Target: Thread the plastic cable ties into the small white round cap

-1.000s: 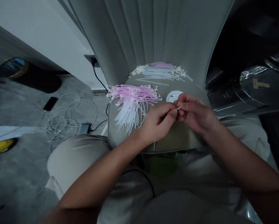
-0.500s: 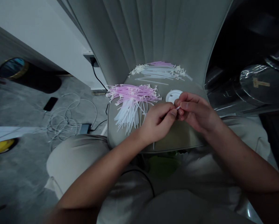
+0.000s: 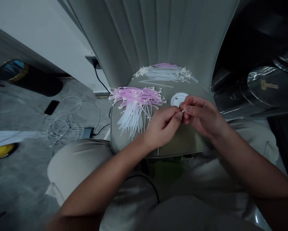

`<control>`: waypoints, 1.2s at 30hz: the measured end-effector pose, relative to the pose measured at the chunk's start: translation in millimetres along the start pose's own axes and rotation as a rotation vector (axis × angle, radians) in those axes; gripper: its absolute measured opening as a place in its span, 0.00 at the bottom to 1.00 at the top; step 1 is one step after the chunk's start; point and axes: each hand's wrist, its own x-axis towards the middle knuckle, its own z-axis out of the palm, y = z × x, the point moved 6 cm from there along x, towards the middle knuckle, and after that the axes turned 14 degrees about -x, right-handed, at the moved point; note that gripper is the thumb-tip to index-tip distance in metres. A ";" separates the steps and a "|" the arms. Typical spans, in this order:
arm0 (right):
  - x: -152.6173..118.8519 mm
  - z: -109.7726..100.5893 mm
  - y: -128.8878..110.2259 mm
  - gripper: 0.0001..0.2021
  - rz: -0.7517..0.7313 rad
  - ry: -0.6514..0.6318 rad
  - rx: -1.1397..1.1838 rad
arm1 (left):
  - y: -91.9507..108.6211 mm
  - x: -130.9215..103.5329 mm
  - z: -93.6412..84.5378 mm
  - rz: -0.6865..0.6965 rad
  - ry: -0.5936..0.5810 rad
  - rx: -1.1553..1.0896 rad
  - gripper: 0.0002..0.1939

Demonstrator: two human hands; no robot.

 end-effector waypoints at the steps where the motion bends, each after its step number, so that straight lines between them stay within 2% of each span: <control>1: 0.0 0.1 -0.1 0.04 0.001 0.001 -0.005 | 0.1 -0.2 -0.1 -0.003 0.002 0.001 0.14; 17: 2.0 0.1 2.3 0.06 -0.010 -0.044 -0.021 | 0.0 -1.2 0.8 0.009 -0.010 -0.010 0.14; 29: 3.0 -4.4 1.6 0.07 -0.006 -0.014 -0.079 | -2.8 1.2 0.6 -0.024 -0.033 -0.007 0.14; 36: 3.3 -8.1 0.4 0.08 0.009 0.030 -0.087 | 1.0 4.6 -1.5 0.009 0.022 -0.003 0.15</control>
